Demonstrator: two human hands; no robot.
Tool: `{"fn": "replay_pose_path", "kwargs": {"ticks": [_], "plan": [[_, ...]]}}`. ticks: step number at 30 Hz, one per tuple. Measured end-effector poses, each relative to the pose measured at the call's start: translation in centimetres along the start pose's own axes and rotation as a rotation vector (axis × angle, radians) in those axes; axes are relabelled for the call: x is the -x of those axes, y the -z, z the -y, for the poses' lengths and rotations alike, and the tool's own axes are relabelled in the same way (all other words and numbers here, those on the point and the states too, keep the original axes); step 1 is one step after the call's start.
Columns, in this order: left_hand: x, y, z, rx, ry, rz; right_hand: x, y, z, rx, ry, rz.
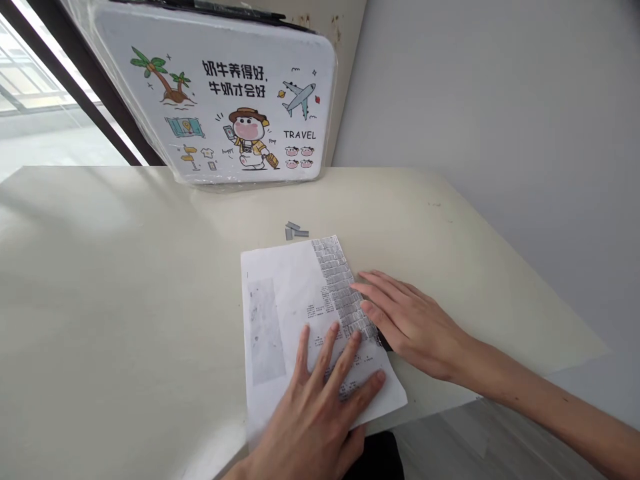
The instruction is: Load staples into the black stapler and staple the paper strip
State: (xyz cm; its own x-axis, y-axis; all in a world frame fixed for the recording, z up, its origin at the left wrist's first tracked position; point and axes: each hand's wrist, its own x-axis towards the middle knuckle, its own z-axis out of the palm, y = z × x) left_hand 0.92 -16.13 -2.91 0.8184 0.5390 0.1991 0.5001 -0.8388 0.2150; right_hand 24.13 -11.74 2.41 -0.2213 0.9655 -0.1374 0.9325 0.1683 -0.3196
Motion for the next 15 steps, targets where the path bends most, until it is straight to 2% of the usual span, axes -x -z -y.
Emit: {"fn": "replay_pose_path", "kwargs": {"ticks": [5,15], "plan": [[0.04,-0.03,0.08,-0.012,-0.007,-0.015,-0.11,-0.07,0.49,-0.005,-0.088,0.048],[0.14,-0.10,0.25,0.008,-0.023,-0.002,-0.05,0.52,0.66,-0.070,-0.148,0.127]]}}
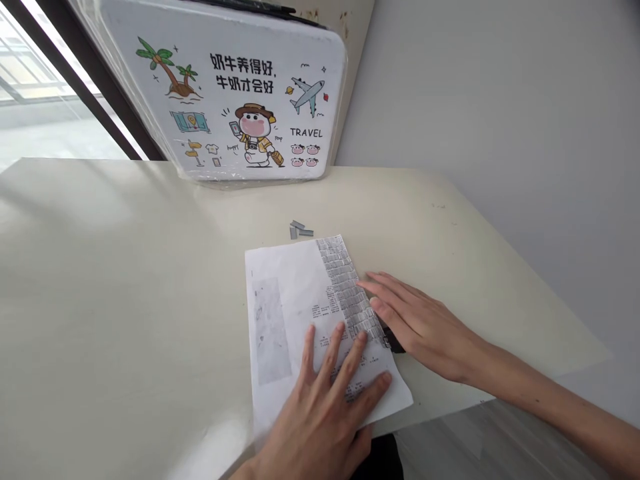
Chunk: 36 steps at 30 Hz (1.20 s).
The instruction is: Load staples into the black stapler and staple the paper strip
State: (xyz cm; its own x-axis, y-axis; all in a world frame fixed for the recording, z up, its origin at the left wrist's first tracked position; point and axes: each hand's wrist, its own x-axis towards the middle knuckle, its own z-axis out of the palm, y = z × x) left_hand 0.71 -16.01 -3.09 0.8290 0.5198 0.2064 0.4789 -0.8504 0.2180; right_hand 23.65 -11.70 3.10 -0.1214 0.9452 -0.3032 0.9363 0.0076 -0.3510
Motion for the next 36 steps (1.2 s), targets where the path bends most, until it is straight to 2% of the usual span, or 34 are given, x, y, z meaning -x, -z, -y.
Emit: {"fn": "replay_pose_path", "kwargs": {"ticks": [5,17,22,26,29,32,36], "plan": [[0.0,0.1,0.0,-0.003,0.014,-0.003,0.0,-0.3,-0.1,0.031,0.013,-0.040],[-0.1,-0.2,0.6,0.000,-0.022,-0.021,-0.9,-3.2,1.0,0.428,0.142,-0.284],[0.1,-0.1,0.6,0.005,-0.018,-0.024,-1.3,-4.1,1.3,0.490,0.171,-0.330],[0.3,-0.3,0.7,0.005,-0.018,-0.029,-1.2,-3.3,1.2,0.387,0.188,-0.288],[0.2,-0.3,0.6,-0.002,-0.018,-0.048,-0.5,-1.5,0.4,0.154,0.173,-0.214],[-0.1,-0.1,0.3,-0.017,0.013,-0.046,0.7,0.4,-1.6,-0.063,0.191,-0.149],[-0.6,0.1,-0.1,-0.060,0.043,-0.013,2.1,1.7,-5.7,-0.081,0.365,-0.042]]}}
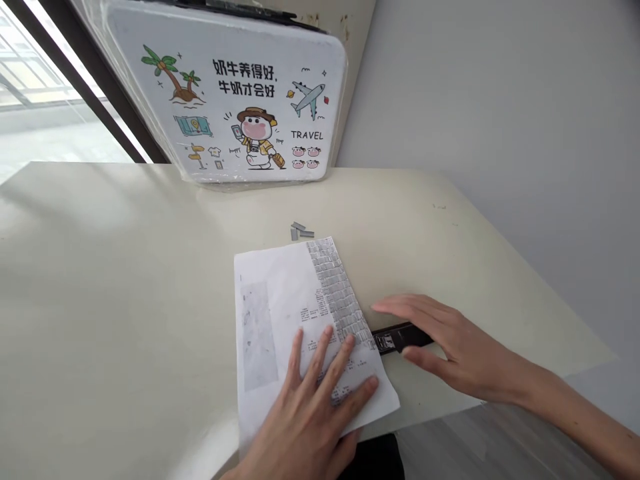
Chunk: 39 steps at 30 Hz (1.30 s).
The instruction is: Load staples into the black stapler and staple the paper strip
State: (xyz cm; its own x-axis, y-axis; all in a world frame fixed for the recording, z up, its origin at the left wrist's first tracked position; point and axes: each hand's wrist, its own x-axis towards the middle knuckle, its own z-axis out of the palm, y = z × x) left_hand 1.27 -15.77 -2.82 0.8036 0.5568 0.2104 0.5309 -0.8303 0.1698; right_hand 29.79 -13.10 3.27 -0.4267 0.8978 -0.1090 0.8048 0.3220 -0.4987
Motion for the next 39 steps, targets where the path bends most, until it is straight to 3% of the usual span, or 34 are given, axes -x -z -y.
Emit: {"fn": "replay_pose_path", "kwargs": {"ticks": [4,11,18,21,29,39], "plan": [[-0.4,0.3,-0.1,-0.038,-0.037,0.013,1.8,0.6,-3.3,0.035,0.052,-0.014],[-0.3,1.7,0.1,-0.063,-0.049,0.017,3.8,2.1,-5.8,-0.041,-0.072,-0.078],[3.3,2.9,5.3,-0.104,0.168,-0.037,6.4,1.7,-7.6,-0.212,-0.317,-0.107],[4.2,3.2,7.0,-0.122,0.179,-0.028,6.8,1.2,-8.2,-0.275,-0.400,-0.143],[4.4,3.8,8.4,-0.118,0.135,0.029,4.9,2.0,-9.2,-0.451,-0.497,-0.279],[3.5,4.7,9.7,-0.075,0.158,0.014,2.2,0.9,-9.4,-0.807,-0.524,-0.240]]}}
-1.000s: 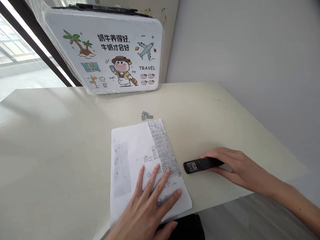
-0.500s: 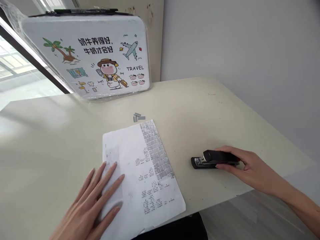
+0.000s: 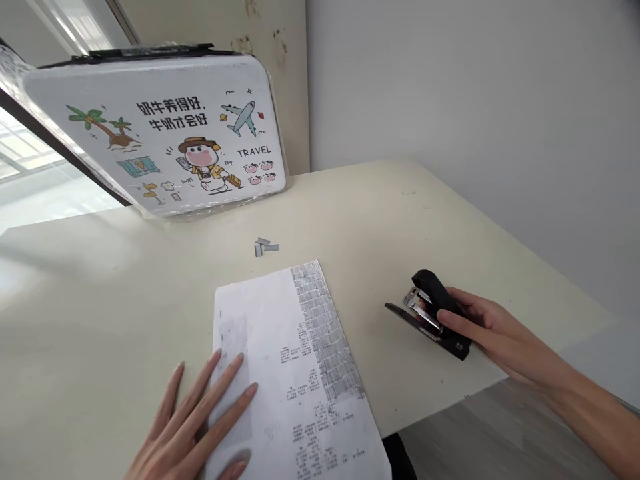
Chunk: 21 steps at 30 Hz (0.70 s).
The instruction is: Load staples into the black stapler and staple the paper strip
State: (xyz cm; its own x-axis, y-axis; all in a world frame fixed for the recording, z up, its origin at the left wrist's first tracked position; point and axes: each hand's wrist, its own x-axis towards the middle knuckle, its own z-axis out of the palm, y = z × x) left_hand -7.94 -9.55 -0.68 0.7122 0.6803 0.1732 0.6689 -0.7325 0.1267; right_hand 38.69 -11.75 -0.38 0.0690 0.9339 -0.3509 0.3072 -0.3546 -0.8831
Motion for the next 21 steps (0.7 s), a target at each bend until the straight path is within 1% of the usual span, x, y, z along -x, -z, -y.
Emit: {"fn": "replay_pose_path", "kwargs": {"ticks": [2,6,13,17,21], "plan": [[0.0,0.1,0.4,-0.017,-0.027,0.014,0.1,-0.3,0.4,-0.003,-0.012,-0.007],[-0.1,0.5,0.9,-0.075,-0.098,0.073,0.7,-0.5,1.0,0.130,-0.008,-0.071],[-0.3,1.4,0.8,-0.059,-0.104,0.104,2.1,-0.8,1.0,0.382,-0.002,-0.217],[-0.5,1.6,0.8,-0.081,-0.123,0.127,2.8,-0.6,0.5,0.465,0.013,-0.241],[-0.5,1.5,0.8,-0.099,-0.126,0.137,3.3,-0.5,0.3,0.498,0.042,-0.235]]}}
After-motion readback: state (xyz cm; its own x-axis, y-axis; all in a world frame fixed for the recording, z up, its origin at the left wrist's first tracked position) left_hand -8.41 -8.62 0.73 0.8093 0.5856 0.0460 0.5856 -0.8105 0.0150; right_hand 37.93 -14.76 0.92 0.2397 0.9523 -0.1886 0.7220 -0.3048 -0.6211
